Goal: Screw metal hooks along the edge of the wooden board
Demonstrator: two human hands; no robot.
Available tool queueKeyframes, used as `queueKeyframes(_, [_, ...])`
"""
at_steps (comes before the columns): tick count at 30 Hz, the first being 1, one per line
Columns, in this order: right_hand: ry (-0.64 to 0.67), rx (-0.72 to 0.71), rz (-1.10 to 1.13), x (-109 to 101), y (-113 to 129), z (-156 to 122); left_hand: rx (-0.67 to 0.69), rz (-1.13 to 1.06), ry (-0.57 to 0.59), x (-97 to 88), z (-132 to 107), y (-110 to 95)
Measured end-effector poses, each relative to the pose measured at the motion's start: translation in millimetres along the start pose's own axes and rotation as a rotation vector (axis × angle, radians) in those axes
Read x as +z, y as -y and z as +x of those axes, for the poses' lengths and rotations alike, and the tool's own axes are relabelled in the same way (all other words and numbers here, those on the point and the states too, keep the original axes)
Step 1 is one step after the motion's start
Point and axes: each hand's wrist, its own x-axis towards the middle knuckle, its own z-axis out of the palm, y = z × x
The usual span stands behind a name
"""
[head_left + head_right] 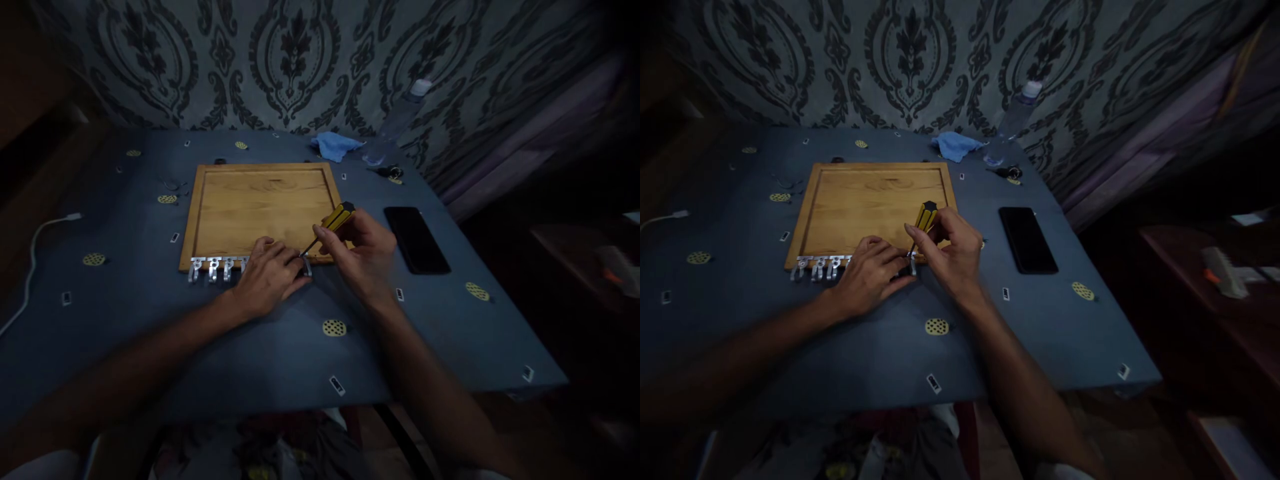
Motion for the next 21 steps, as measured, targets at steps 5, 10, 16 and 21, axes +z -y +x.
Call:
queueKeyframes(5, [0.015,0.005,-0.015,0,1,1,0.003,-0.005,0.01,-1.8,0,0])
queueKeyframes(10, [-0.031,-0.024,-0.026,3,2,0,0.007,-0.021,0.022,-3.7,1,1])
queueKeyframes(16, [-0.181,-0.008,-0.041,10,4,-4,0.001,-0.023,0.02,-3.3,1,1])
queueKeyframes(21, [-0.21,-0.001,-0.023,12,4,-4,-0.003,-0.017,0.01,-2.4,1,0])
